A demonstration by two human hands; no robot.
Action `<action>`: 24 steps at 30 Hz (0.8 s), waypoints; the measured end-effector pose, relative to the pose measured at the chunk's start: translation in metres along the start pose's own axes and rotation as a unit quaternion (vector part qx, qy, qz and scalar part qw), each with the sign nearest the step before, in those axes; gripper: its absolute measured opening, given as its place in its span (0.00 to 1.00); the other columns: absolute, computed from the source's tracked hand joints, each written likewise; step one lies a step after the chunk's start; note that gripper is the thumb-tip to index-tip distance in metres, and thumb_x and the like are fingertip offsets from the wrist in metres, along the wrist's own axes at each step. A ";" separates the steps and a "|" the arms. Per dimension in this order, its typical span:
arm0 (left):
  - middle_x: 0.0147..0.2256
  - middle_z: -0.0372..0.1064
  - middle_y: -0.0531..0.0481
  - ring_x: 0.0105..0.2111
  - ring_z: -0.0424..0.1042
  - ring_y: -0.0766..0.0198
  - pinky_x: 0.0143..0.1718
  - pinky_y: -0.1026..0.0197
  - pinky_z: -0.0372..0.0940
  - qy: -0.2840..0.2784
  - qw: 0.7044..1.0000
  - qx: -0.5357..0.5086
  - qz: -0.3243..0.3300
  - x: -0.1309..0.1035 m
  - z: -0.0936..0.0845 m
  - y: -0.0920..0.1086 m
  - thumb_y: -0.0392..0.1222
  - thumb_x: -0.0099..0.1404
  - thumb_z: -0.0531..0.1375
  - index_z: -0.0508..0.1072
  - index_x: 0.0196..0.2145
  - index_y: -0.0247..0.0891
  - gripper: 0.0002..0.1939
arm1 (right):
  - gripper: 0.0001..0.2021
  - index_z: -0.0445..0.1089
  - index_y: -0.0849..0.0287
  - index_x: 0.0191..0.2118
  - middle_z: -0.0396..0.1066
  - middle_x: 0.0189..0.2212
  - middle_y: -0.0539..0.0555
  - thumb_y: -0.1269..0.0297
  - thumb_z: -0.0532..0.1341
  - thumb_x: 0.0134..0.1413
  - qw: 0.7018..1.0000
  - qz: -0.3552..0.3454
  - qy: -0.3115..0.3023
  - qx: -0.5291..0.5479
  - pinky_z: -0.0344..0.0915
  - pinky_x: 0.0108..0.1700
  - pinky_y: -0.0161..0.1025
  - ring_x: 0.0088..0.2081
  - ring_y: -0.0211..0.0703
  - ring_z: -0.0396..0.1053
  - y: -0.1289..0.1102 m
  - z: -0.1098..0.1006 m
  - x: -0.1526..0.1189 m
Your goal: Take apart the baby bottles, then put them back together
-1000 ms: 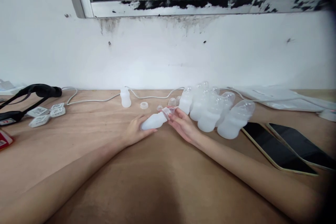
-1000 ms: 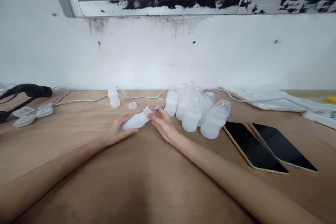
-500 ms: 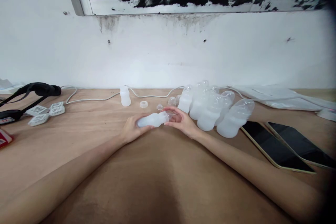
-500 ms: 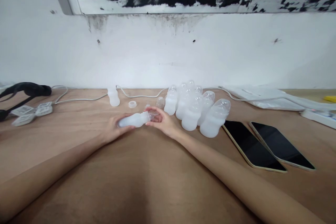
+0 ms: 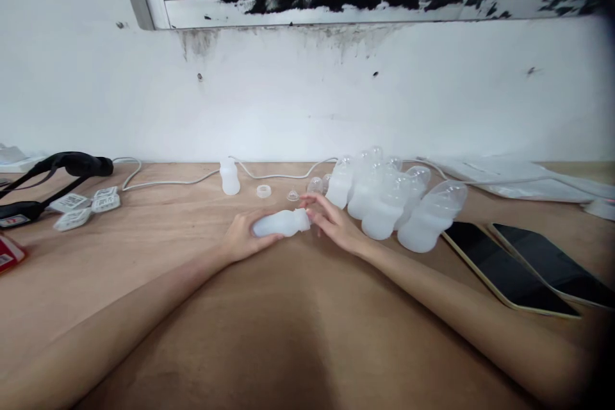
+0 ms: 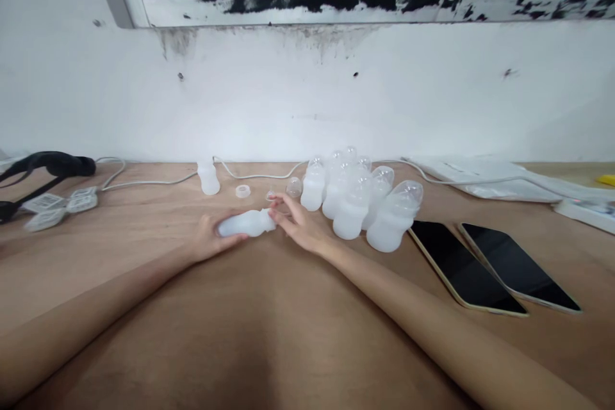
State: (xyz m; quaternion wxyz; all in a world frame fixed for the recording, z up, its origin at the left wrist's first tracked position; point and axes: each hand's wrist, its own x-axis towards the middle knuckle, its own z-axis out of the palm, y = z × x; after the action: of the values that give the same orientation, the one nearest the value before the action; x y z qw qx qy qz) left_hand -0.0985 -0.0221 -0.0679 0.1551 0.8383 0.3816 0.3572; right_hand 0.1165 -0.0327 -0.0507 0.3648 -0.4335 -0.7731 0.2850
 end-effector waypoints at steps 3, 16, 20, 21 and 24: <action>0.40 0.68 0.51 0.38 0.68 0.62 0.39 0.63 0.61 0.019 0.999 -0.009 -0.035 0.001 0.001 -0.006 0.53 0.51 0.58 0.67 0.43 0.38 0.23 | 0.24 0.54 0.53 0.51 0.53 0.52 0.54 0.59 0.57 0.47 0.994 -0.099 -0.041 -0.011 0.64 0.33 0.33 0.45 0.40 0.60 0.001 -0.005 0.002; 0.40 0.68 0.50 0.38 0.67 0.62 0.39 0.63 0.61 0.027 1.000 0.007 0.013 -0.001 0.001 -0.003 0.52 0.52 0.57 0.66 0.44 0.39 0.23 | 0.20 0.59 0.58 0.47 0.64 0.43 0.56 0.54 0.53 0.50 0.991 -0.079 -0.054 -0.090 0.62 0.30 0.33 0.37 0.39 0.65 -0.002 -0.007 0.002; 0.39 0.68 0.52 0.38 0.68 0.62 0.38 0.63 0.62 0.011 1.000 -0.002 0.005 -0.001 -0.001 -0.005 0.52 0.52 0.58 0.67 0.43 0.40 0.22 | 0.21 0.57 0.53 0.50 0.58 0.48 0.54 0.58 0.56 0.47 0.984 -0.125 -0.062 -0.113 0.62 0.30 0.32 0.41 0.41 0.62 -0.002 -0.007 0.000; 0.39 0.68 0.53 0.37 0.68 0.63 0.37 0.64 0.62 0.000 1.000 0.004 0.008 -0.002 -0.001 -0.004 0.52 0.52 0.57 0.66 0.43 0.40 0.22 | 0.19 0.58 0.53 0.48 0.62 0.45 0.54 0.57 0.55 0.48 0.985 -0.110 -0.053 -0.120 0.61 0.30 0.32 0.38 0.39 0.63 -0.002 -0.005 -0.001; 0.38 0.68 0.53 0.35 0.68 0.64 0.34 0.65 0.62 -0.001 0.999 0.034 0.022 -0.004 0.001 -0.002 0.53 0.53 0.56 0.65 0.45 0.40 0.23 | 0.15 0.62 0.57 0.41 0.65 0.29 0.51 0.54 0.52 0.50 0.994 -0.032 -0.023 -0.102 0.59 0.27 0.32 0.26 0.34 0.62 -0.004 0.004 -0.003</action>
State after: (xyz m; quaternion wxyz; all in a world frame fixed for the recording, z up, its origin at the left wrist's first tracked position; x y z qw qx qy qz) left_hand -0.1004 -0.0238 -0.0720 0.1189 0.8518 0.3747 0.3463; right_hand 0.1129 -0.0377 -0.0510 0.3098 -0.4367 -0.8200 0.2024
